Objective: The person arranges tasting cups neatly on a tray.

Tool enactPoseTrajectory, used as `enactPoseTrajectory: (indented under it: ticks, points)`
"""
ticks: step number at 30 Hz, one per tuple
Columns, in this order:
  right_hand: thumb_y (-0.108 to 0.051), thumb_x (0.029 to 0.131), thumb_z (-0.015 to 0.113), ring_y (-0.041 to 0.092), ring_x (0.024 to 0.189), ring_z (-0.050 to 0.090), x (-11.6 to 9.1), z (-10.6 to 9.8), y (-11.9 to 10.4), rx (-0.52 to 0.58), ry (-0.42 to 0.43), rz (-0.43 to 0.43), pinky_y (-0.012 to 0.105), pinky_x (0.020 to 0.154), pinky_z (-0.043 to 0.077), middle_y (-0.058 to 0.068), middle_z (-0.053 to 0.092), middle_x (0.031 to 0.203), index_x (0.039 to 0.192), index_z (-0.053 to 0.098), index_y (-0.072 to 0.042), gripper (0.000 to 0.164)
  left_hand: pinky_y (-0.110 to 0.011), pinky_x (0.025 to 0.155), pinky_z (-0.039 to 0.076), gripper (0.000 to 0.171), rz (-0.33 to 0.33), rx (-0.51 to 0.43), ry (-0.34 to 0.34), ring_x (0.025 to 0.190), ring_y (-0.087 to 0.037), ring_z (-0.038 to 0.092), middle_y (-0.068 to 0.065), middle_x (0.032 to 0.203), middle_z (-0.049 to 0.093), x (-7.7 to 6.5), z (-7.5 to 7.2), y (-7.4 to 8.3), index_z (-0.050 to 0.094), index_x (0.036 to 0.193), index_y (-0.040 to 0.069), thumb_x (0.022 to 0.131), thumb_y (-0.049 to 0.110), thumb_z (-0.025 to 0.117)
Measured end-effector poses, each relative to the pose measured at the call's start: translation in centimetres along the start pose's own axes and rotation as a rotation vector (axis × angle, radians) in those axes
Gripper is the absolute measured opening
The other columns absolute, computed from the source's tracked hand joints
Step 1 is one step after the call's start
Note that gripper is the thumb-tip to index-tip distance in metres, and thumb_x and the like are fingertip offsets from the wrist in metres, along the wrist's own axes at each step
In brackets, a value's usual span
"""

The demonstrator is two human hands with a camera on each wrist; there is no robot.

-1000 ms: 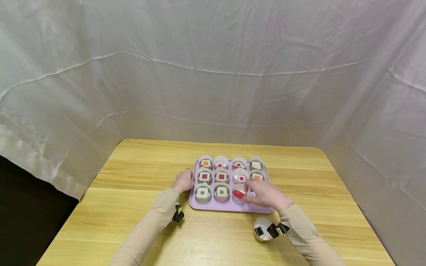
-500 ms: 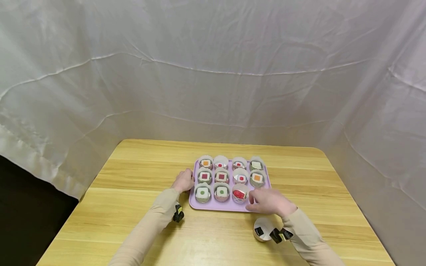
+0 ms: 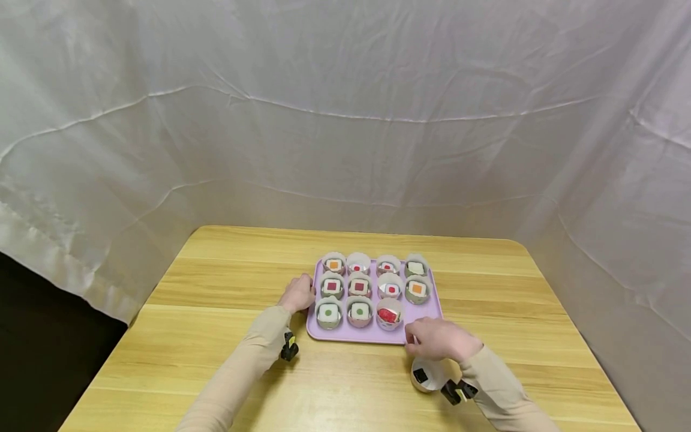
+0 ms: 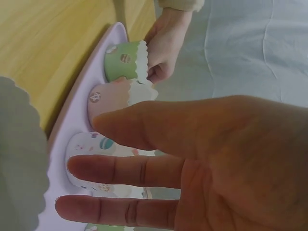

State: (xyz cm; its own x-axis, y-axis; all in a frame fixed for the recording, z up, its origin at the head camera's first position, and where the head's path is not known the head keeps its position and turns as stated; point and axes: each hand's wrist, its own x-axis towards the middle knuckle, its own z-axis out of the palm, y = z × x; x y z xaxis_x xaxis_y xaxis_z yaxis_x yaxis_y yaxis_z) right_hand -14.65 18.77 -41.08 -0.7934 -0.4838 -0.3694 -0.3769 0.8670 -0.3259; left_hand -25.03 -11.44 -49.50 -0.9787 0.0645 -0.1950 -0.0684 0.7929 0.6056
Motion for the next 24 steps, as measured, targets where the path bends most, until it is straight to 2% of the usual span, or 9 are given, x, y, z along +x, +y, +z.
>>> enactPoseTrajectory:
  ticks: [8,17,24]
  points:
    - [-0.021,0.090,0.066,0.010,0.072,0.051,-0.1,1.0,-0.2,-0.002,-0.024,-0.009,0.028,0.064,0.046,-0.005,0.058,0.082,0.083,0.062,-0.017,0.009,-0.031,0.066,0.057,0.017,-0.003,-0.006,-0.004,0.080,-0.025,0.065,-0.018,0.094,0.067,-0.1,0.0,0.1,0.061,0.109,-0.003,0.097,0.007,0.056]
    - [-0.028,0.091,0.068,0.012,0.076,0.052,-0.1,1.9,-0.4,-0.013,-0.069,0.065,0.032,0.068,0.048,-0.005,0.056,0.085,0.085,0.061,-0.020,0.013,-0.030,0.064,0.056,0.016,0.000,0.007,0.001,0.079,-0.025,0.064,-0.018,0.092,0.067,0.0,0.0,0.0,0.061,0.109,-0.003,0.098,0.008,0.056]
    - [-0.032,0.091,0.070,0.013,0.077,0.052,-0.3,2.4,-0.4,-0.039,-0.073,0.050,0.033,0.071,0.048,-0.005,0.055,0.085,0.082,0.060,-0.020,0.018,-0.030,0.064,0.056,0.019,0.001,-0.002,-0.001,0.078,-0.024,0.065,-0.019,0.094,0.068,0.0,0.0,0.0,0.061,0.112,-0.004,0.098,0.008,0.055]
